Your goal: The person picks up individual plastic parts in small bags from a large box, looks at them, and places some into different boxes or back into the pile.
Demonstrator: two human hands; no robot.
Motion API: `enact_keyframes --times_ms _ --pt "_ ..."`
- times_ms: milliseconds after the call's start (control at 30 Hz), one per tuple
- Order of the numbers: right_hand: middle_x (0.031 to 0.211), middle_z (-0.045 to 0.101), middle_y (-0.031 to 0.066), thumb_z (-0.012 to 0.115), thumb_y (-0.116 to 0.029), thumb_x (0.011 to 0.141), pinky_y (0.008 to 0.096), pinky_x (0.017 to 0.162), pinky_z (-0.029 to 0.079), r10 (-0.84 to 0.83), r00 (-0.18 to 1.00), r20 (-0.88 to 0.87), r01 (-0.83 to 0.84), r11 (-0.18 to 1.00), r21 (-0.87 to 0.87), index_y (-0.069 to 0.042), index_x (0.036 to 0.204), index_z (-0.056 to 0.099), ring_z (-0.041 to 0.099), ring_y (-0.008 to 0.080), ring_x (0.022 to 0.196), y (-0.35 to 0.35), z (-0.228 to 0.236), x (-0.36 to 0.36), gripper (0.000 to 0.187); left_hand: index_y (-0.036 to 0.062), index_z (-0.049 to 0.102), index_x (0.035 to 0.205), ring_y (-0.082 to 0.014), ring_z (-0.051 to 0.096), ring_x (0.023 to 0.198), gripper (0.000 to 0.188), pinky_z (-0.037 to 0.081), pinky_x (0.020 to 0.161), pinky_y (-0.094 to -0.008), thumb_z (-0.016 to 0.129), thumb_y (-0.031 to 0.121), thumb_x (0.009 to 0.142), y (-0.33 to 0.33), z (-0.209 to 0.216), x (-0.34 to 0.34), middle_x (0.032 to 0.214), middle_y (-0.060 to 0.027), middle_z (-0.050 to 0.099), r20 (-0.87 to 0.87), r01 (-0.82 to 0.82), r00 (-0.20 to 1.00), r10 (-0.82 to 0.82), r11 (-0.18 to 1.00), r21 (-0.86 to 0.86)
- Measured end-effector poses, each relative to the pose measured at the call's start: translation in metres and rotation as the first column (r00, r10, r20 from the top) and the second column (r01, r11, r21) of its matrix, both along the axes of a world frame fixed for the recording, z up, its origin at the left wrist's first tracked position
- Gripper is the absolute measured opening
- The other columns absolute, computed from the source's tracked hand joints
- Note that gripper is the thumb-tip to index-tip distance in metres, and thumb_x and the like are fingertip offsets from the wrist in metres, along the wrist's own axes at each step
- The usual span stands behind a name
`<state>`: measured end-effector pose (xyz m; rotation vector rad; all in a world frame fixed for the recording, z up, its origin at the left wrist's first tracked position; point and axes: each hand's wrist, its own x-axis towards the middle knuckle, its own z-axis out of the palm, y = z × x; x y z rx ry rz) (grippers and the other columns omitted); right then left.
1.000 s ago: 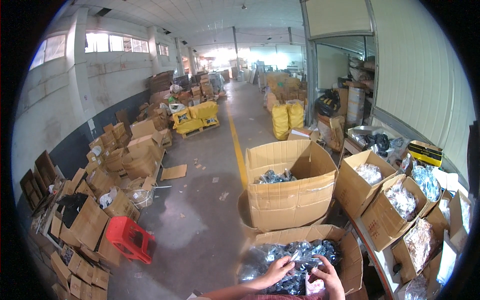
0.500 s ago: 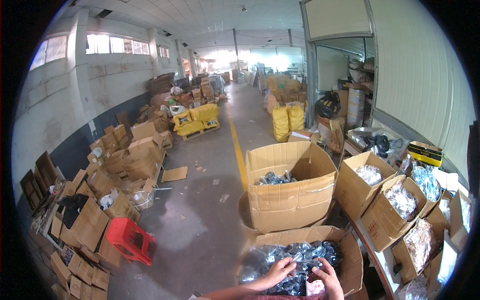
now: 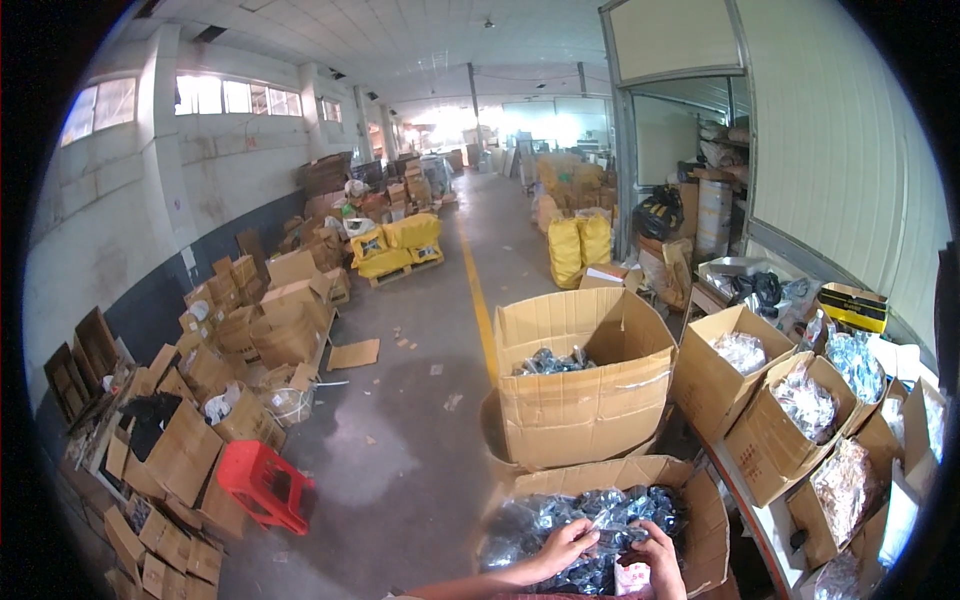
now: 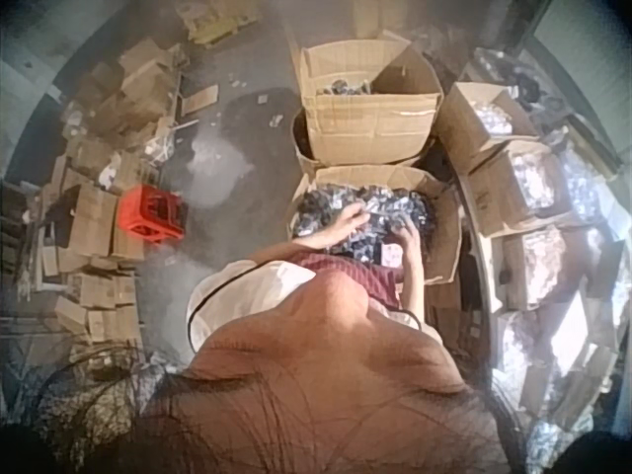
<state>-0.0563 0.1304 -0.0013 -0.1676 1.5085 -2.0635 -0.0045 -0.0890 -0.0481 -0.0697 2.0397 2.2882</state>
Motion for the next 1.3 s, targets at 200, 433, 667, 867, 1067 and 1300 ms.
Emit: enact_keyframes --times_ms 200,433,667,867,1067,1300 --pt "0.09 0.066 0.0151 0.058 -0.01 0.077 0.0361 0.068 0.057 -0.035 0.999 0.006 0.035 0.999 -0.025 0.003 0.121 0.055 0.068 0.028 0.069 0.002 0.002 0.003 0.046 0.0041 0.056 0.101 -0.0086 0.061 0.077 0.017 0.05 0.069 -0.0246 0.056 0.021 0.1 0.003 0.001 -0.001 0.086 -0.0005 0.06 0.033 0.008 0.999 -0.009 1.0 0.005" --pt "0.09 0.066 0.0152 0.058 -0.013 0.077 0.0366 0.069 0.057 -0.033 0.999 0.0 0.033 0.999 0.001 0.003 0.122 0.055 0.068 0.0289 0.069 0.005 0.0 0.005 0.047 0.0041 0.056 0.101 -0.0078 0.059 0.077 0.016 0.049 0.066 -0.0235 0.057 0.021 0.1 0.004 0.0 -0.002 0.087 -0.0003 0.06 0.012 0.022 1.0 -0.022 1.0 -0.002" --pt "0.091 0.065 0.0162 0.055 -0.021 0.079 0.0382 0.068 0.058 -0.052 0.998 0.026 0.053 0.998 -0.034 0.002 0.126 0.052 0.069 0.0306 0.069 0.007 -0.022 0.0 0.052 0.0045 0.055 0.101 -0.0085 0.061 0.076 0.016 0.049 0.065 -0.0232 0.056 0.021 0.1 0.007 0.004 -0.002 0.087 -0.0008 0.061 0.029 0.047 0.998 -0.047 0.999 0.017" --pt "0.097 0.066 0.0187 0.055 -0.029 0.081 0.0397 0.069 0.057 -0.008 0.998 0.055 0.011 0.998 -0.057 0.001 0.13 0.05 0.068 0.0311 0.07 0.011 -0.038 -0.004 0.057 0.0049 0.054 0.097 -0.0081 0.062 0.07 0.017 0.049 0.059 -0.0232 0.057 0.021 0.1 0.009 0.004 -0.002 0.082 -0.0006 0.061 -0.034 0.033 0.999 -0.033 0.999 0.01" --pt "0.098 0.066 0.0171 0.056 -0.031 0.084 0.0388 0.068 0.057 -0.043 0.999 0.033 0.045 0.997 -0.059 0.003 0.127 0.051 0.067 0.0294 0.072 0.004 -0.029 0.0 0.056 0.0052 0.055 0.099 -0.0075 0.062 0.069 0.018 0.047 0.058 -0.0223 0.057 0.023 0.1 0.006 -0.009 -0.002 0.082 0.0 0.061 0.004 0.013 1.0 -0.013 1.0 -0.025" --pt "0.088 0.066 0.0141 0.057 -0.024 0.09 0.0342 0.062 0.057 -0.077 0.997 -0.012 0.077 0.997 0.031 0.005 0.117 0.057 0.067 0.0261 0.065 0.004 -0.002 0.01 0.04 0.0032 0.057 0.1 -0.0097 0.063 0.073 0.018 0.048 0.064 -0.0241 0.057 0.021 0.1 0.006 -0.002 0.003 0.084 -0.0017 0.063 0.048 0.038 0.998 -0.039 0.999 0.03"
